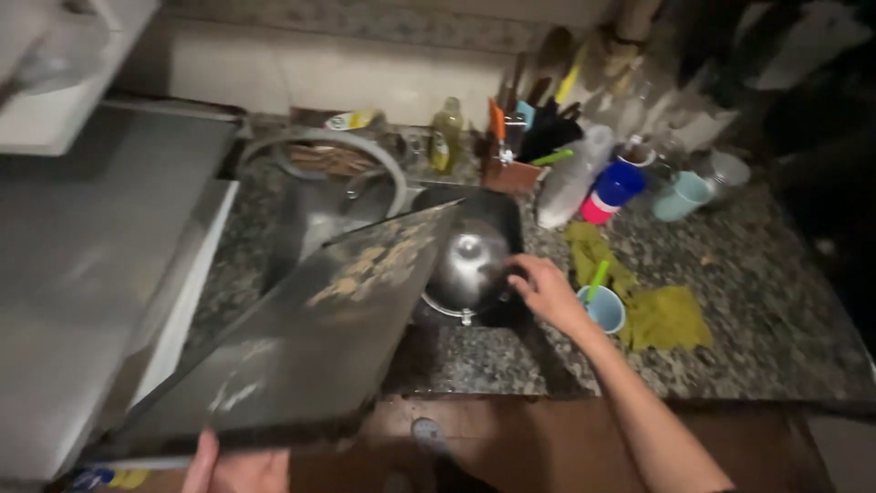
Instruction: Cleaning and wiping metal baking trays at a kitchen sink.
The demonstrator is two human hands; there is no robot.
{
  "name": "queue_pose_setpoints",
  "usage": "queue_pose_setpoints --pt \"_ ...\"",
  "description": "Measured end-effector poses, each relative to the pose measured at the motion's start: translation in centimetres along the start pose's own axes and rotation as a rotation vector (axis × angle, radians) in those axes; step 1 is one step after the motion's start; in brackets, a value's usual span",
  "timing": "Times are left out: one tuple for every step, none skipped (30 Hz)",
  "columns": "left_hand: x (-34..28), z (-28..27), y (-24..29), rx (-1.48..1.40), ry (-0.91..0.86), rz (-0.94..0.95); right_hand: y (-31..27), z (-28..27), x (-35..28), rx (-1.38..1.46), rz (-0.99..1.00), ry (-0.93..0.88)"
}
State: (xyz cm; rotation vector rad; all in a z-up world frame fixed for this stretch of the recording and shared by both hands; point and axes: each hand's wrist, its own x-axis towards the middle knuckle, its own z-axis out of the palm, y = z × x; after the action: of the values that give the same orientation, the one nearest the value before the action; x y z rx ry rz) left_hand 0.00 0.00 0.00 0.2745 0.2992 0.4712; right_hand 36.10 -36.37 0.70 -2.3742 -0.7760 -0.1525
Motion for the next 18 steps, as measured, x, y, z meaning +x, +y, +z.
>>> queue_pose_setpoints --pt "2.7 2.1 -0.2 -0.005 0.001 0.019 -0.9 -0.5 0.1 -0.004 0.171 -0.104" --pt "5.2 4.6 -0.6 -0.009 -0.002 0.035 -1.7 -1.1 0.1 -0.013 0.343 -0.207" --pt "5.5 4.8 -0.9 -0.012 -0.004 0.051 -0.9 -0.4 -0.3 -0.01 0.327 -0.209" --pt "5.9 5.2 -1.2 0.043 0.131 0.035 0.0 0.2 -0.7 -0.005 0.237 -0.188" --pt "6.4 5.5 -1.5 0.095 0.266 0.017 0.9 0.8 -1.1 -0.001 0.146 -0.168" --pt "6.3 6.8 -1.7 0.092 0.266 0.028 1.8 1.8 -1.5 0.002 0.136 -0.171" --pt "6.2 8.1 -1.9 0.055 0.317 0.025 2.7 2.7 -1.8 0.038 0.107 -0.175" --pt "6.2 9.4 -2.2 0.018 0.368 0.021 3.7 3.7 -2.2 0.075 0.079 -0.18" --pt "6.2 9.8 -2.4 0.014 0.369 0.03 3.4 4.1 -2.3 0.077 0.07 -0.183" --pt "6.2 10.1 -2.6 -0.014 0.333 0.004 3.2 4.5 -2.6 0.046 0.019 -0.194" --pt "6.3 10.5 -2.8 -0.041 0.297 -0.021 3.1 4.9 -2.7 0.015 -0.032 -0.204" --pt "6.2 9.8 -3.0 -0.045 0.298 -0.013 3.2 5.7 -2.7 0.016 -0.04 -0.208" --pt "6.1 9.2 -3.2 -0.032 0.328 -0.012 3.4 6.4 -2.7 0.074 -0.022 -0.224" --pt "6.1 8.6 -3.5 -0.019 0.356 -0.017 3.6 7.1 -2.9 0.129 -0.001 -0.236" --pt "6.2 7.6 -3.6 -0.022 0.356 -0.013 3.2 7.9 -2.7 0.128 -0.005 -0.238" --pt "6.4 6.8 -4.1 -0.028 0.323 -0.021 3.0 8.3 -3.0 0.116 -0.018 -0.249" --pt "6.6 5.9 -4.6 -0.034 0.291 -0.029 2.8 8.7 -3.3 0.104 -0.031 -0.26" --pt "6.6 6.1 -4.7 -0.032 0.288 -0.038 2.2 9.2 -3.6 0.1 -0.023 -0.254"
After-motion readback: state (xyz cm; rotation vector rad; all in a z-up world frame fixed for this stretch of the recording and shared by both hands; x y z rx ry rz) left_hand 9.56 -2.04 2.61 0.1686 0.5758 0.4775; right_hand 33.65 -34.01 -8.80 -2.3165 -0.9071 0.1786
